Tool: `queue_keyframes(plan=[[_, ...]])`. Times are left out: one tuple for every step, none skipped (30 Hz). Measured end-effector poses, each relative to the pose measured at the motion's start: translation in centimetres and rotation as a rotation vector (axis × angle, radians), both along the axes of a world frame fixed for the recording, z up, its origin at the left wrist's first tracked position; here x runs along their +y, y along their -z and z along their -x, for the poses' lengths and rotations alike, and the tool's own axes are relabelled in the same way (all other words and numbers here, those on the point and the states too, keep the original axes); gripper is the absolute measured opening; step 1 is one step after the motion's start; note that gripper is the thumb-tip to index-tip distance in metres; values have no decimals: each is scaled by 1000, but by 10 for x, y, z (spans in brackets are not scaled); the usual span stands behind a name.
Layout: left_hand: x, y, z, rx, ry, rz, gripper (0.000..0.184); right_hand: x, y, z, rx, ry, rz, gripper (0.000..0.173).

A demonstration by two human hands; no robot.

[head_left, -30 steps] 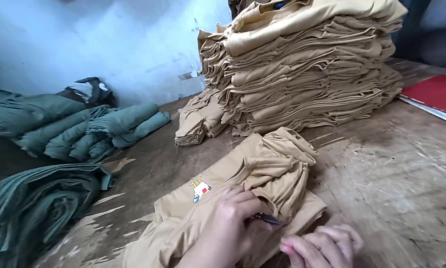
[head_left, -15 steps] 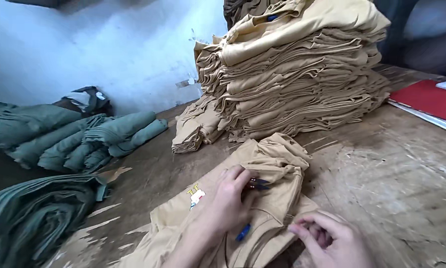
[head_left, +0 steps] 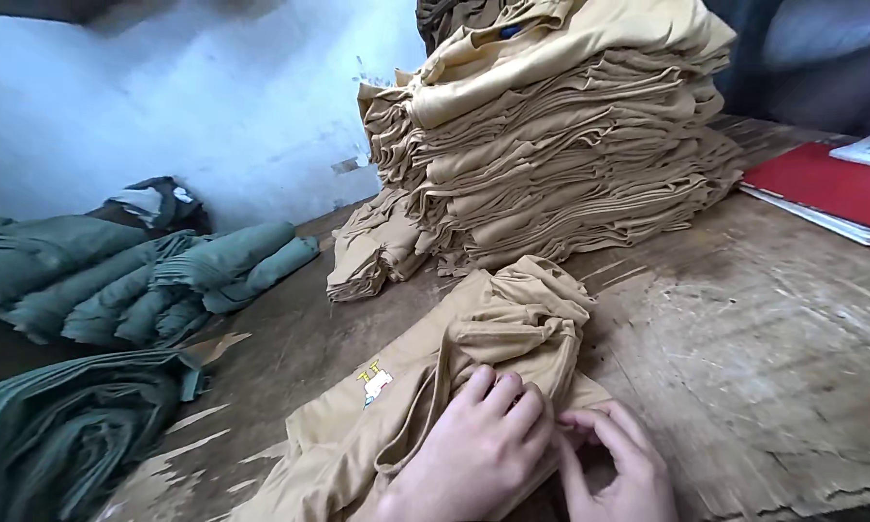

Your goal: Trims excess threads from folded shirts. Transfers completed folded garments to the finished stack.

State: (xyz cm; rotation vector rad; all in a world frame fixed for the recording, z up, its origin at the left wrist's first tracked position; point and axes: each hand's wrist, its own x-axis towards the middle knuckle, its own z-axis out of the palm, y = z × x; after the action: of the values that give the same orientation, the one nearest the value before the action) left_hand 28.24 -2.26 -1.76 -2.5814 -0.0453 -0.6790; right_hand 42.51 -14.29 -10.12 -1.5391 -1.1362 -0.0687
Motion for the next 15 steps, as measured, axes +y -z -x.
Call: queue_keyframes(plan=[[1,2,0,-6,2,15,20,2,2,1,-2,5,16,21],[3,3,2,-13,-3,39,19,4,4,1,2,10,9,16],[4,3,5,-28,-13,71,19,3,5,0,15,9,-12,11],[6,3,7,-53,-23,97,18,0,4,-1,32,3,-33,8],[8,2,10,-77,-39,111,18,-4,2,-3,39,-3,-45,6],[9,0,13,-86,-51,121,19,-8,2,-4,40,-10,-48,6],[9,-1,15,-82,-52,124,21,-11,2,-5,37,-17,-47,7],[9,0,14,-71,-49,112,23,-13,3,-5,36,-20,-45,8],[8,1,12,-55,-37,93,23,-13,4,-4,39,-18,-40,11],[5,3,9,-34,-28,63,23,-12,4,-3,45,-10,-37,12],[3,4,5,-22,-20,30,22,-9,6,-2,48,3,-32,14],[2,5,3,-20,-16,8,21,-5,7,0,48,20,-21,17],[2,4,2,-32,-26,4,20,-1,8,0,45,45,-10,20],[2,3,2,-51,-46,19,19,5,10,1,38,68,-9,24],[3,0,4,-73,-71,45,19,12,13,1,26,97,-22,25]])
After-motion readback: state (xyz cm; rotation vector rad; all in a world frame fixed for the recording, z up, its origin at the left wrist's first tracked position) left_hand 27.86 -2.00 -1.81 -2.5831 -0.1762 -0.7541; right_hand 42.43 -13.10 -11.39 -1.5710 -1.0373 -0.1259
